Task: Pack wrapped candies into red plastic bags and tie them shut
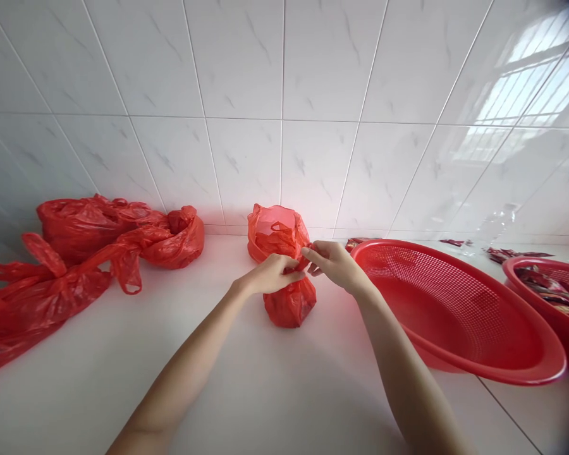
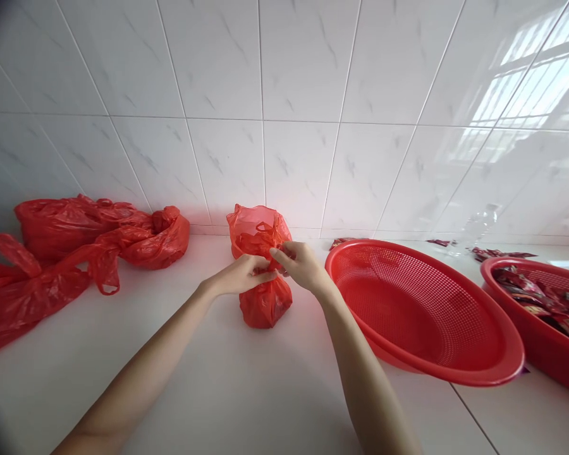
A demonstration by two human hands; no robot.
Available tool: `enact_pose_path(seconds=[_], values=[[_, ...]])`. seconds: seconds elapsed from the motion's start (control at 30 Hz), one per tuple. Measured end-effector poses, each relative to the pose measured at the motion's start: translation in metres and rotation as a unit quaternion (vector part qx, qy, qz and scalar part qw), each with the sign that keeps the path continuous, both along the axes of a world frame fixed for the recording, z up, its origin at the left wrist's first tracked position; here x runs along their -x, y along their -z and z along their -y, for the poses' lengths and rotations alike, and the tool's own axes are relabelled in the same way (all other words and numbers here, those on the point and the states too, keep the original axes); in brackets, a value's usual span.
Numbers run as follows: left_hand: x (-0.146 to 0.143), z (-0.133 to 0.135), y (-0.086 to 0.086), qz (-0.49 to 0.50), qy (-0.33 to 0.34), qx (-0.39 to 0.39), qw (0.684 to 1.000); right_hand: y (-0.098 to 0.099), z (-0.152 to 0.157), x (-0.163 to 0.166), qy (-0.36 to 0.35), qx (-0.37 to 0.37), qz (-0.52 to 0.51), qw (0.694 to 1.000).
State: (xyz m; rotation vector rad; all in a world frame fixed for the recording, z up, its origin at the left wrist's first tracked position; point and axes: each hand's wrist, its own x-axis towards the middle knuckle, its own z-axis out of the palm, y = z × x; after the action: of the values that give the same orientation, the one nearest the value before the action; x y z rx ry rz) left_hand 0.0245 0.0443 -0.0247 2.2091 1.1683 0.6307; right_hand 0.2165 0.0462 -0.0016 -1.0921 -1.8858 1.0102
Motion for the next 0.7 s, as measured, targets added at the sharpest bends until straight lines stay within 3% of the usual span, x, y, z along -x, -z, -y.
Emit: enact_pose_path(seconds=[0.1, 0.27, 0.37, 0.57, 0.7], values=[[0.005, -0.001, -0.005, 0.061, -0.029, -0.028, 0.997, 0.004, -0.002, -0.005, -0.022, -0.005, 0.028, 0.999], [0.012, 0.003, -0.019, 0.102, -0.035, -0.035, 0.993, 0.021, -0.008, 0.004, -0.118, 0.031, 0.102, 0.987], [0.015, 0.002, -0.018, 0.105, -0.044, -0.031, 0.993, 0.030, -0.012, 0.014, -0.110, 0.012, 0.099, 0.989], [0.019, -0.003, -0.011, 0.065, -0.141, -0.002, 0.988, 0.033, -0.014, 0.019, -0.099, 0.005, 0.043, 0.994], [0.020, 0.001, -0.013, 0.049, -0.102, 0.072, 0.991, 0.035, -0.015, 0.020, -0.086, 0.004, 0.012, 0.996]])
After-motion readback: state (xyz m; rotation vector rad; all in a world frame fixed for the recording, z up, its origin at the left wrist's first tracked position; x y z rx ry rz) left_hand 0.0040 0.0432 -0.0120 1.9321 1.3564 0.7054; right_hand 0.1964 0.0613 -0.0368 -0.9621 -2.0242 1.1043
